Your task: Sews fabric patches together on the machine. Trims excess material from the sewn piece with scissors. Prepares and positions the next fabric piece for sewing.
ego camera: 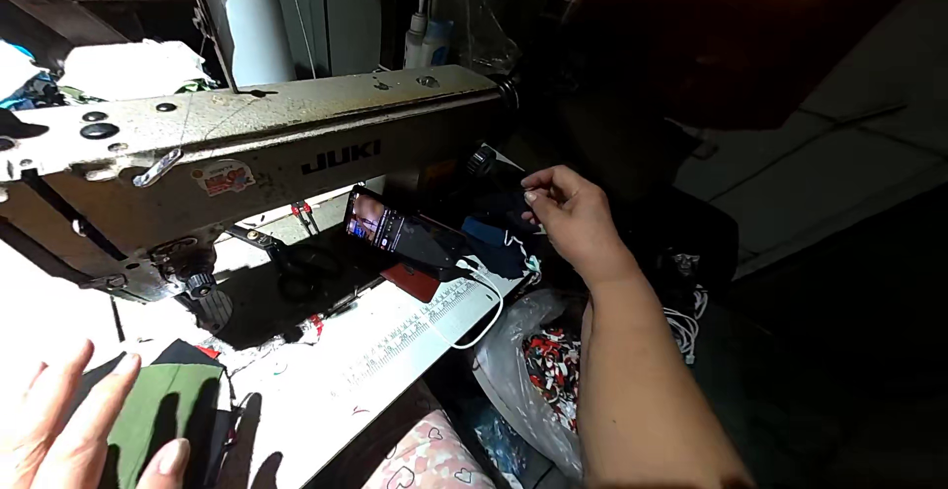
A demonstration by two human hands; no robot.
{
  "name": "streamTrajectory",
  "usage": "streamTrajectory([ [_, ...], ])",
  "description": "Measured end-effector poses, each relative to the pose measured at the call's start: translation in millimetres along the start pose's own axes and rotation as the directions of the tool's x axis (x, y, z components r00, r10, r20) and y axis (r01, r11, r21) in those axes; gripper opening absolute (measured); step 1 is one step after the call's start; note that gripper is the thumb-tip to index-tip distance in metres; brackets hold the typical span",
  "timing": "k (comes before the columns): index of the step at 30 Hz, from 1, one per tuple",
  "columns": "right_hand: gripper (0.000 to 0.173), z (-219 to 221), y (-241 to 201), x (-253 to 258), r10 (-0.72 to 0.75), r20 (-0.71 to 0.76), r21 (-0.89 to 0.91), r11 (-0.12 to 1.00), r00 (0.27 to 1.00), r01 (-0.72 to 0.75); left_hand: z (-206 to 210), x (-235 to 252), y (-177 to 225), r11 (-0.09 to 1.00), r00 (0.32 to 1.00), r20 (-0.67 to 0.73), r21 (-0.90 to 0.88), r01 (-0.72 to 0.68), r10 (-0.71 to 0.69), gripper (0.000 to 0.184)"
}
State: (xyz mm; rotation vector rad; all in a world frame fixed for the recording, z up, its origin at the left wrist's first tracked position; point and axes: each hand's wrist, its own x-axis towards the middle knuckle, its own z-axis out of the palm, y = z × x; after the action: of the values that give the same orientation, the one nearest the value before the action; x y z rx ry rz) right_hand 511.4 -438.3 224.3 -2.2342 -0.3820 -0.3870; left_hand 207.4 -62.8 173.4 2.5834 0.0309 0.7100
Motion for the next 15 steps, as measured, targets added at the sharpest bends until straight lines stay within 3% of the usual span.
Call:
streamTrajectory([
  [4, 0.021, -10, -17, -1, -0.090, 0.018, 0.054, 0.995, 0.996, 0.089, -1, -8, 16, 0.999, 0.998, 0.060, -0.046, -0.009, 0.012, 0.064],
  [9, 0.018, -27, -36, -16, -0.161, 0.015, 0.051, 0.986, 0.987, 0.160, 4, -18, 8, 0.983, 0.995, 0.034, -0.163, -0.091, 0.097, 0.059],
  [12, 0.018, -29, -57, -34, -0.256, 0.058, 0.222, 0.946, 0.965, 0.238, 10, -17, 14, 0.936, 0.994, 0.002, -0.337, -0.100, 0.107, 0.052],
  [15, 0.021, -13, -88, -57, -0.374, 0.168, 0.502, 0.829, 0.912, 0.247, 23, -11, 28, 0.828, 0.999, 0.027, -0.560, -0.020, 0.043, 0.049],
])
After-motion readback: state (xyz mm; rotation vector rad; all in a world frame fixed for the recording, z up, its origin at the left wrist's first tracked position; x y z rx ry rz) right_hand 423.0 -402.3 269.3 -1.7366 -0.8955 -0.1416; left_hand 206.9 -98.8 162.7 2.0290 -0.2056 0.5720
